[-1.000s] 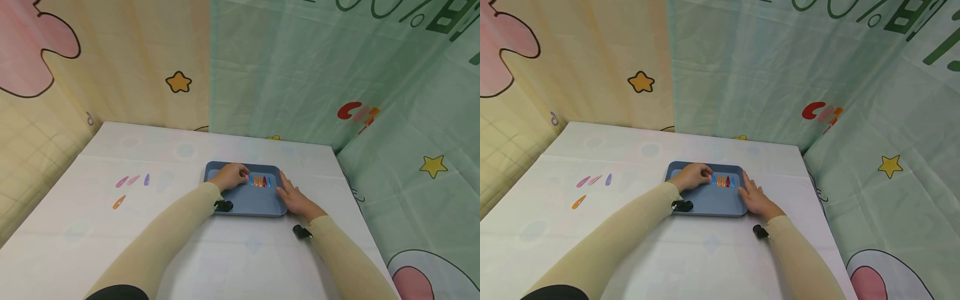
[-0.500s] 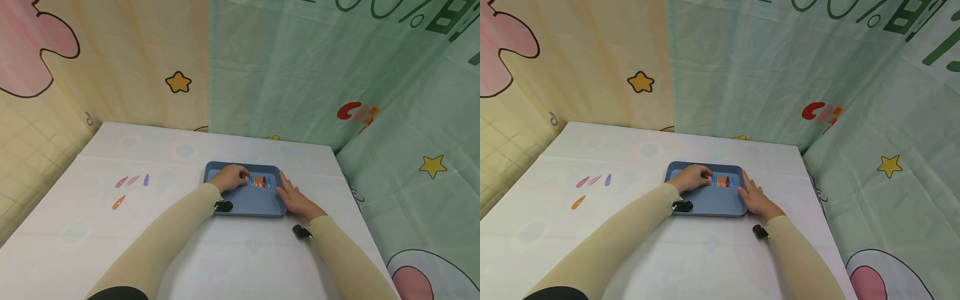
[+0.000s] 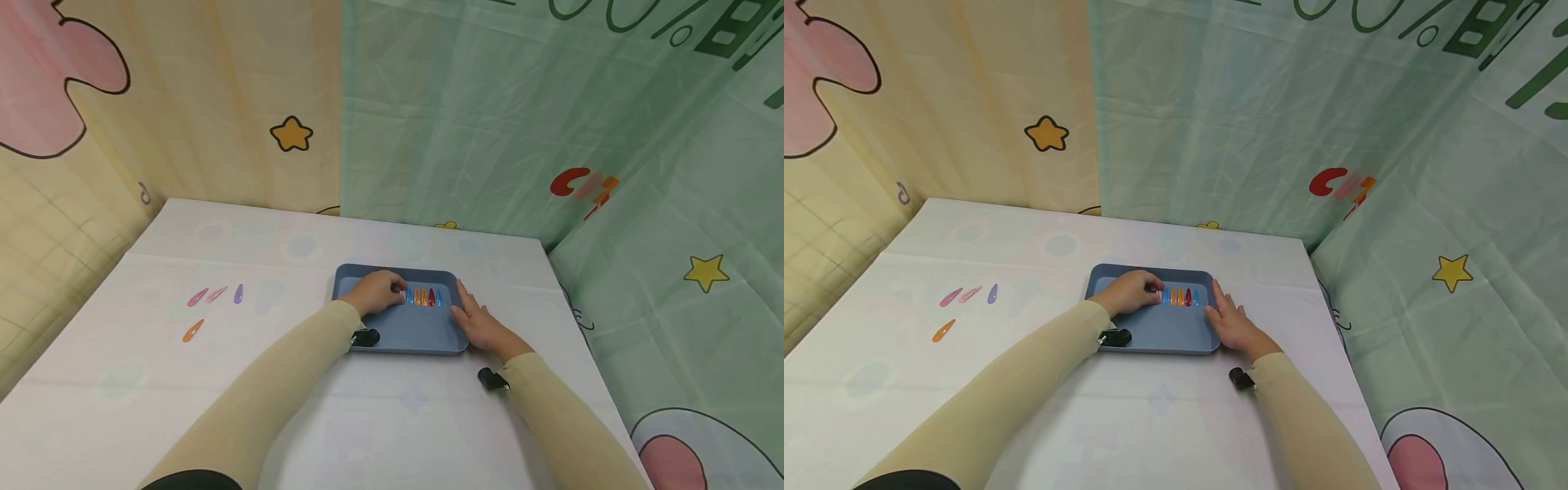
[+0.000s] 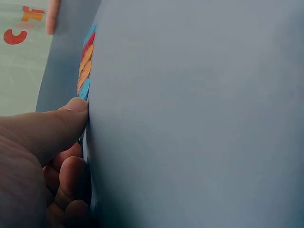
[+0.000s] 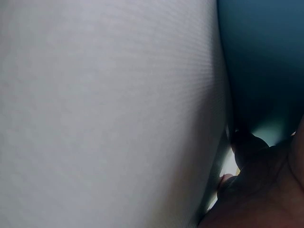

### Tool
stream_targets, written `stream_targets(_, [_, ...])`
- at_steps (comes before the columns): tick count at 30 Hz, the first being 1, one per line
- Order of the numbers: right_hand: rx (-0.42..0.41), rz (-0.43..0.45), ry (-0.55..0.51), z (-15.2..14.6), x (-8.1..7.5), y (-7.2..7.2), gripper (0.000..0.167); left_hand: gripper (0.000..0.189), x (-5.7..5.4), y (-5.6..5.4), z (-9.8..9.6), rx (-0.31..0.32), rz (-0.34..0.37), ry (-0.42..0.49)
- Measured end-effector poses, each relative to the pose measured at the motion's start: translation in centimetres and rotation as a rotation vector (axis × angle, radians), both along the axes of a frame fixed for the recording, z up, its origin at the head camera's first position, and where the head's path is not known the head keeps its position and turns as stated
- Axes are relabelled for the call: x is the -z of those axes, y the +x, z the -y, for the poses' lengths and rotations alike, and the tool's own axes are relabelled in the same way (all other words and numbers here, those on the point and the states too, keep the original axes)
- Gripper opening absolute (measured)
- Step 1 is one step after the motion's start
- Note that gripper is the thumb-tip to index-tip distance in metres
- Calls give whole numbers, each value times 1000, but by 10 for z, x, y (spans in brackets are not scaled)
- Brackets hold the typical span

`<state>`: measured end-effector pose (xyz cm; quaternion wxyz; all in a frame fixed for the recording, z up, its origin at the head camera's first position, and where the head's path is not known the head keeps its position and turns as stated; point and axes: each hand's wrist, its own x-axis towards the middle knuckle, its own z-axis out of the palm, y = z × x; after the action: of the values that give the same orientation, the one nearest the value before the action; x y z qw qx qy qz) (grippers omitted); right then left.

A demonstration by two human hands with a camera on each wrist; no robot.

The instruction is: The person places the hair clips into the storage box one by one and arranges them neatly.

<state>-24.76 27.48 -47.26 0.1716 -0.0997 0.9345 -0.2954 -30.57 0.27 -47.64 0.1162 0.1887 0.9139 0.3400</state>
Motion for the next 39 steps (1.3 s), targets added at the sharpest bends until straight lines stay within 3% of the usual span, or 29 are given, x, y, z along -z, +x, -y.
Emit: stream_targets(39, [6,1,3,3,-3,1,70,34,3,1,2,4,2,13])
